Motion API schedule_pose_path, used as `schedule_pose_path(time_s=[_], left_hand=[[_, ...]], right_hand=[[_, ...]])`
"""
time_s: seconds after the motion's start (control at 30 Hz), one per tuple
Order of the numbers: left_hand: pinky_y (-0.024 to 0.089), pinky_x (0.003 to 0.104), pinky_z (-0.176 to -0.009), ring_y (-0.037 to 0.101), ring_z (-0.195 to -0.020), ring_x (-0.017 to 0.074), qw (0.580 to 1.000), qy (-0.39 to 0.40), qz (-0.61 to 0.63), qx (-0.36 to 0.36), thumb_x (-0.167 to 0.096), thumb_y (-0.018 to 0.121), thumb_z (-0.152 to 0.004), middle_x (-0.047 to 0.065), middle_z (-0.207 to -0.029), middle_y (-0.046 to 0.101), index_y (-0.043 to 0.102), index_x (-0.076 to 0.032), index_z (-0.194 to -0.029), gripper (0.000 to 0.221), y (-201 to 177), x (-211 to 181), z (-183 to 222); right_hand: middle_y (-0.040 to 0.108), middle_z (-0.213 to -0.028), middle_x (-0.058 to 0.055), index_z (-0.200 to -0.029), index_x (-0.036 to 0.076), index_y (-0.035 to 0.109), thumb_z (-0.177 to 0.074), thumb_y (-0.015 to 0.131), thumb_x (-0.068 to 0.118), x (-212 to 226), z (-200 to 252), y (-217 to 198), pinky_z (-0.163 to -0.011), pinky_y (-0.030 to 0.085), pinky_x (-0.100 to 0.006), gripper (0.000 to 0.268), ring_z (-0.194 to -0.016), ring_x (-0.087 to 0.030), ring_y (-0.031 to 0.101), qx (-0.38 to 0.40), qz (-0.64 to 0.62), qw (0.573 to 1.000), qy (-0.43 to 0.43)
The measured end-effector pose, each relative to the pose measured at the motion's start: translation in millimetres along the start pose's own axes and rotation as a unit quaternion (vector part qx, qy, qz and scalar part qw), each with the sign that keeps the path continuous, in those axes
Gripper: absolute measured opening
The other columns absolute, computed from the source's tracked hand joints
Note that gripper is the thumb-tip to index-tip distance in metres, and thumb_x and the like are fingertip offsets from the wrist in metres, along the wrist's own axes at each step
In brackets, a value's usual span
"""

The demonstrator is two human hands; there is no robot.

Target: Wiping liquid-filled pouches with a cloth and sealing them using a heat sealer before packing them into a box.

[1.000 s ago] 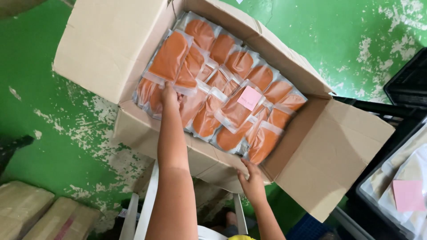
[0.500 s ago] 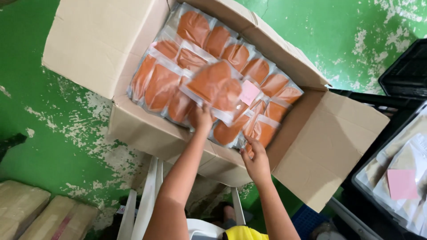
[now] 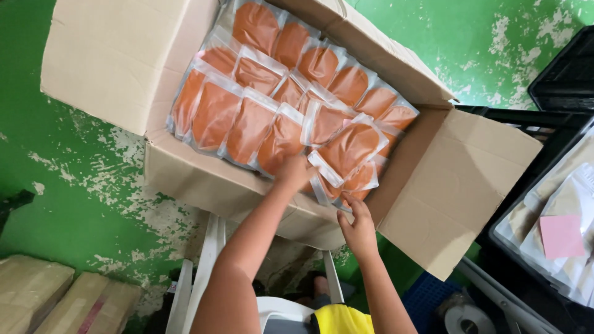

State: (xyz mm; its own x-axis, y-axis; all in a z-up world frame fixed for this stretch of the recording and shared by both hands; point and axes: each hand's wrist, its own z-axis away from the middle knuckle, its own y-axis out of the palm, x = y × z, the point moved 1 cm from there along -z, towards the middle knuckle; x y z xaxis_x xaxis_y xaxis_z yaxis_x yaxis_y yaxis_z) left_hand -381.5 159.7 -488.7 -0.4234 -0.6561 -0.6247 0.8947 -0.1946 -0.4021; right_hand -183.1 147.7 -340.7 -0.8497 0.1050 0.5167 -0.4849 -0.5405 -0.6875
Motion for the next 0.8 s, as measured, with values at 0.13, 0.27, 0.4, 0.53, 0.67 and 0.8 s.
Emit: schedule_pose_path(time_s=[0.13,0.27,0.4,0.53,0.67,0.8], left_hand=[[0.059,0.047,-0.072,0.073,-0.083,0.0336,0.976,0.066,-0.083,-0.192,-0.041,0.074,-0.08,0.008,-0.076,0.071,0.072,-0.014,-0.087,0.028,-50,50,-39],[0.054,0.05,-0.09,0.06,-0.114,0.0321,0.946,0.026,-0.193,-0.261,-0.041,0.075,-0.082,0.007,-0.113,0.061,0.065,-0.017,-0.121,0.047,-115,70,-48],[0.038,0.052,-0.114,0.038,-0.143,0.0318,0.953,0.024,-0.273,-0.128,-0.044,0.072,-0.088,0.011,-0.157,0.038,0.042,-0.014,-0.153,0.078,-133,103,-88],[0.028,0.055,-0.12,0.025,-0.152,0.0372,0.951,-0.036,-0.304,-0.049,-0.044,0.065,-0.093,0.012,-0.169,0.022,0.028,-0.012,-0.163,0.085,-147,74,-110],[0.008,0.062,-0.121,0.004,-0.156,0.0379,0.931,-0.063,-0.36,-0.019,-0.035,0.041,-0.104,0.008,-0.172,0.011,0.014,-0.02,-0.165,0.068,-98,111,-193],[0.003,0.063,-0.121,0.002,-0.157,0.0405,0.902,-0.124,-0.414,-0.023,-0.02,0.019,-0.105,0.005,-0.173,0.012,0.018,-0.029,-0.163,0.058,-105,103,-202]], right_hand=[[0.067,-0.126,-0.011,-0.136,0.018,0.067,-0.087,0.073,0.016,-6,-7,9,-0.096,0.058,-0.038,0.049,-0.12,-0.028,0.065,0.015,0.004,1.0,0.004],[0.067,-0.125,-0.014,-0.134,0.014,0.067,-0.087,0.073,0.019,13,-10,16,-0.096,0.059,-0.04,0.047,-0.12,-0.032,0.064,0.037,0.023,0.999,-0.013],[0.066,-0.129,-0.017,-0.132,0.011,0.067,-0.087,0.071,0.014,15,-15,27,-0.102,0.053,-0.048,0.046,-0.124,-0.038,0.061,0.08,0.032,0.994,-0.069],[0.065,-0.135,-0.011,-0.136,0.016,0.064,-0.087,0.071,0.018,15,-18,38,-0.106,0.051,-0.048,0.05,-0.128,-0.034,0.06,0.121,0.065,0.988,-0.075],[0.066,-0.129,-0.015,-0.135,0.015,0.066,-0.087,0.073,0.015,24,-18,31,-0.101,0.056,-0.047,0.049,-0.122,-0.036,0.063,0.103,0.035,0.993,-0.046],[0.067,-0.131,-0.007,-0.138,0.014,0.061,-0.088,0.067,0.016,-1,-8,34,-0.094,0.053,-0.038,0.05,-0.12,-0.021,0.064,0.111,-0.003,0.994,-0.022]])
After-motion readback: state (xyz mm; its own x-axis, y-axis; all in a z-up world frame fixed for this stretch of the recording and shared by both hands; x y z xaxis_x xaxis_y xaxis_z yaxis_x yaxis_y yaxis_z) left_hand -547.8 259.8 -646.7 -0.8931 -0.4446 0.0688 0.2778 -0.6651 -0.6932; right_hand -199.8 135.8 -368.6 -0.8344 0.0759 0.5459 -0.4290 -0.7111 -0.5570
